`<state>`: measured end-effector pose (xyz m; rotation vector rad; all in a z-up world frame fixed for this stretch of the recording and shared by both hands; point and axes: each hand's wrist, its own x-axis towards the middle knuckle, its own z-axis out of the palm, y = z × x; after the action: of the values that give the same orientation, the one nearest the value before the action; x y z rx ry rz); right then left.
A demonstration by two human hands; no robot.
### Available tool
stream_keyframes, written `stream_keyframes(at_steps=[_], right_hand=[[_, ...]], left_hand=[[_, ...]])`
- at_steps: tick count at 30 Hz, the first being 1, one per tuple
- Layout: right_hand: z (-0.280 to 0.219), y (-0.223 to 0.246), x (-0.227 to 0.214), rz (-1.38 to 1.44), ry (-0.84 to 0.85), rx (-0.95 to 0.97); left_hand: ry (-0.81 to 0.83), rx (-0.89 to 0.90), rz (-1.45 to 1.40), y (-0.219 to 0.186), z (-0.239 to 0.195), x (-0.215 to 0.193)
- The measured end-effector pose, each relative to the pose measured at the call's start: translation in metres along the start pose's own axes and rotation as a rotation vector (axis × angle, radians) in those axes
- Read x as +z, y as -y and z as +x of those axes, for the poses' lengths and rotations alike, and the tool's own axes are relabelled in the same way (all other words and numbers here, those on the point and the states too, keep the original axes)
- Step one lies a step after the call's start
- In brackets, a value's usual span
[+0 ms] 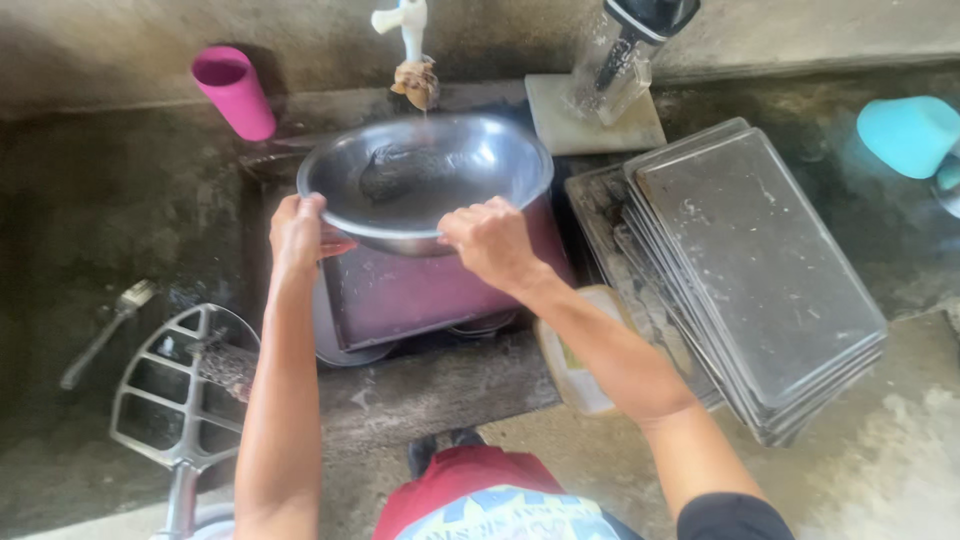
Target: The person washes a metal bowl, a metal food tray, and a metal food chopper using a yellow sponge and running water from a tap. The person scrubs each item and rinses it under the tap before placing it aside.
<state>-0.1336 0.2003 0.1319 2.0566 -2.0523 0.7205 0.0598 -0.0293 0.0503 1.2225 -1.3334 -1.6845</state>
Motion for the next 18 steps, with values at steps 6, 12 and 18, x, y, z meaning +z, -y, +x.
stream_keyframes(at_steps=[6,12,18], right_hand=[[0.001,-0.006,-0.036,1.039,-0.11,0.643],[-0.072,-0.037,0.035,1.56,-0.565,0.748],[-0.177,-0.063,0.078,1.823,-0.828,1.185]], left_hand=[[-0.071,0.056,-0.117,0.042,-0.003,-0.051],[0.008,-0.268,-0.271,0.144,-0.026,-0.034],[0.04,-0.069,-0.195,0.135,-0.068,0.025]])
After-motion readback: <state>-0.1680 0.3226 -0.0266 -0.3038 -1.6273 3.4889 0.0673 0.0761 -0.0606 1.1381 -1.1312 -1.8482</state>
